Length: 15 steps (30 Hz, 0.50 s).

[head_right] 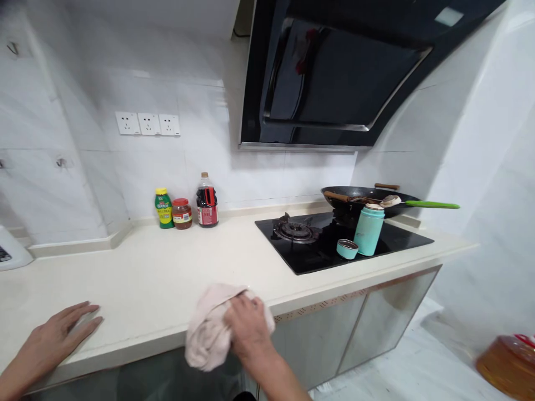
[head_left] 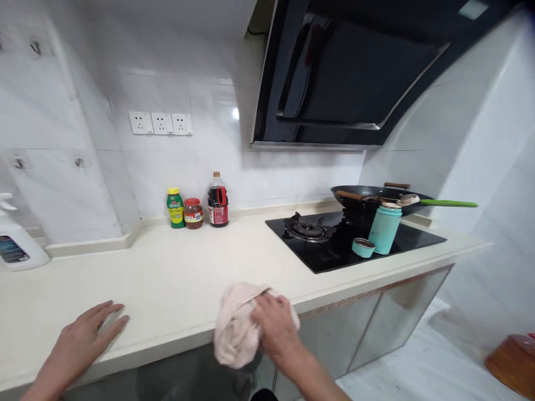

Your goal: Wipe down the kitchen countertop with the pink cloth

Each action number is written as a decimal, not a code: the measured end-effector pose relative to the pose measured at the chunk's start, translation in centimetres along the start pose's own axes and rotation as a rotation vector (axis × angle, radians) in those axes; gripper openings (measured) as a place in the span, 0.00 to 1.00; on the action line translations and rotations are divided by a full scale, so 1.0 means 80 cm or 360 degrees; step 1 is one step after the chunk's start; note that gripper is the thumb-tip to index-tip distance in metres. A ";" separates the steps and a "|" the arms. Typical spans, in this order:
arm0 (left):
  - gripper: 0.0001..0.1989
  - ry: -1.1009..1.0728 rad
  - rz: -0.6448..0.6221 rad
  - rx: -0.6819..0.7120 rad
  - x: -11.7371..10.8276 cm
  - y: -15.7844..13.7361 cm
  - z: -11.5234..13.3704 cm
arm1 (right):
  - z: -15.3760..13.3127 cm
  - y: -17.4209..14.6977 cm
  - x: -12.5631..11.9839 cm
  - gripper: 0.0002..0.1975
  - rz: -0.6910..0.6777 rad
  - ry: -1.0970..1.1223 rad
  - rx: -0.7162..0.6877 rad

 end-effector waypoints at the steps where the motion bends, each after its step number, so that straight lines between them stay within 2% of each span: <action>1: 0.28 -0.0005 -0.0027 -0.0008 0.001 -0.001 0.001 | 0.040 -0.013 -0.004 0.05 -0.0017 -0.0064 0.0097; 5: 0.30 0.0018 -0.0036 -0.0017 -0.001 -0.004 0.011 | 0.196 -0.060 -0.030 0.08 -0.0144 -0.0357 0.0424; 8: 0.31 0.0031 -0.0035 -0.0032 -0.003 -0.007 0.019 | 0.273 -0.078 -0.053 0.09 -0.0225 -0.0291 0.0569; 9: 0.30 0.0037 -0.0027 -0.0036 -0.005 -0.008 0.022 | 0.284 -0.078 -0.057 0.09 -0.0249 -0.0203 0.0576; 11: 0.29 0.0037 -0.0004 -0.0045 -0.008 -0.011 0.026 | 0.281 -0.068 -0.058 0.11 -0.0314 -0.0016 0.0513; 15: 0.27 0.0005 0.0012 -0.0099 -0.013 -0.015 0.029 | 0.235 -0.029 -0.041 0.18 -0.0366 0.0099 0.0389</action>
Point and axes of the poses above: each hand's wrist, its own y-axis towards the middle knuckle, its own x-axis out of the palm, z = x × y, the point moved 10 cm from there along y, towards the middle knuckle, and after that the axes turned 5 degrees about -y, right-handed, at the moved point
